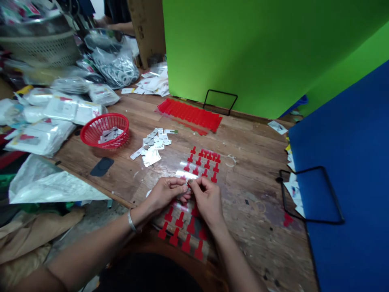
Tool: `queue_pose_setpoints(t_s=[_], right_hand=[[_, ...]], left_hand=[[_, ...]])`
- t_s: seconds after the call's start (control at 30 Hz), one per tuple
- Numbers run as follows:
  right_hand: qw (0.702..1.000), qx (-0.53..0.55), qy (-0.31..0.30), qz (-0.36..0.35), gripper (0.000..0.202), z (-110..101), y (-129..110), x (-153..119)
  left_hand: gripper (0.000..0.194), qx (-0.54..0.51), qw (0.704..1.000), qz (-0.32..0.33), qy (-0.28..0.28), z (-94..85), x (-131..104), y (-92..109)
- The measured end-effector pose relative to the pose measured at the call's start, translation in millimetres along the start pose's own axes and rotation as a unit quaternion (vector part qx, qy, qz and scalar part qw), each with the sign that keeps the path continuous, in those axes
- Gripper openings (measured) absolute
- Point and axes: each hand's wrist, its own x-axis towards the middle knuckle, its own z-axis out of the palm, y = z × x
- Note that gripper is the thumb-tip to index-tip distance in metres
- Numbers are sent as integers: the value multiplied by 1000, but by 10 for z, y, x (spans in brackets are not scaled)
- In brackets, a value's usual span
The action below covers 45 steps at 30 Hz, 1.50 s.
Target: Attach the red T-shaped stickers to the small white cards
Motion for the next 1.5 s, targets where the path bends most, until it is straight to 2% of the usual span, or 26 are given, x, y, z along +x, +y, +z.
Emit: queue_pose_setpoints(t_s=[0.07,0.13,0.2,0.23,0.27,0.3,0.33,0.4,0.5,0.53,0.57,0.6,0.67,0.73,0.77,0.9,1.03,1.2,1.37,1.5], right_hand=[[1000,-7,-9,-7,35,31,45,6],[1000,-9,-17,-8,36,49,89,11],[1000,-7,-14,-5,35,42,119,11],[1000,-8,-8,-7,35,31,126,9],[1000,-11,-3,-10,34,15,129,5],[1000,-17,0,-15,33,-2,129,0],[999,-26,-1,-22,32,-19,126,-6],[998,-42,-5,-36,31,-41,120,-15],[998,-55,-6,-44,30,-27,113,-23],[997,-56,-6,-46,30,-12,112,-24],[997,-57,-8,-49,30,7,109,-25],[997,-57,-11,-51,30,26,105,-25],[997,-58,-17,-52,29,61,92,-28],[997,-61,-21,-49,29,83,75,-35],[997,-63,-23,-49,29,89,67,-39],[995,-66,-28,-63,28,82,63,-63],[995,-72,-23,-65,29,80,111,-81],[995,-69,-27,-65,30,92,157,-87],[995,-64,-26,-65,30,78,141,-85],[996,-54,-22,-72,28,71,114,-100]], left_hand=[[50,15,1000,-2,0,-71,-18,36],[48,38,999,27,21,-204,-35,159],[44,86,988,101,78,-419,-57,383],[41,124,972,155,124,-557,-71,527],[37,188,945,209,165,-710,-86,686],[34,254,904,267,218,-873,-104,850],[32,313,852,315,277,-1036,-124,1013],[28,412,752,352,375,-1325,-165,1299],[29,533,634,354,434,-1547,-203,1538],[29,553,612,361,436,-1551,-197,1555],[28,562,602,370,430,-1522,-177,1543],[27,566,607,375,412,-1469,-141,1506],[22,581,649,352,344,-1320,-15,1385],[20,610,685,296,267,-1176,175,1254],[22,624,691,270,246,-1121,284,1202],[30,651,682,222,248,-1028,728,1151],[30,657,674,222,253,-989,1076,1232],[25,664,678,221,224,-929,1412,1275],[16,667,682,227,199,-930,1571,1351],[11,664,685,231,189,-862,1453,1383]])
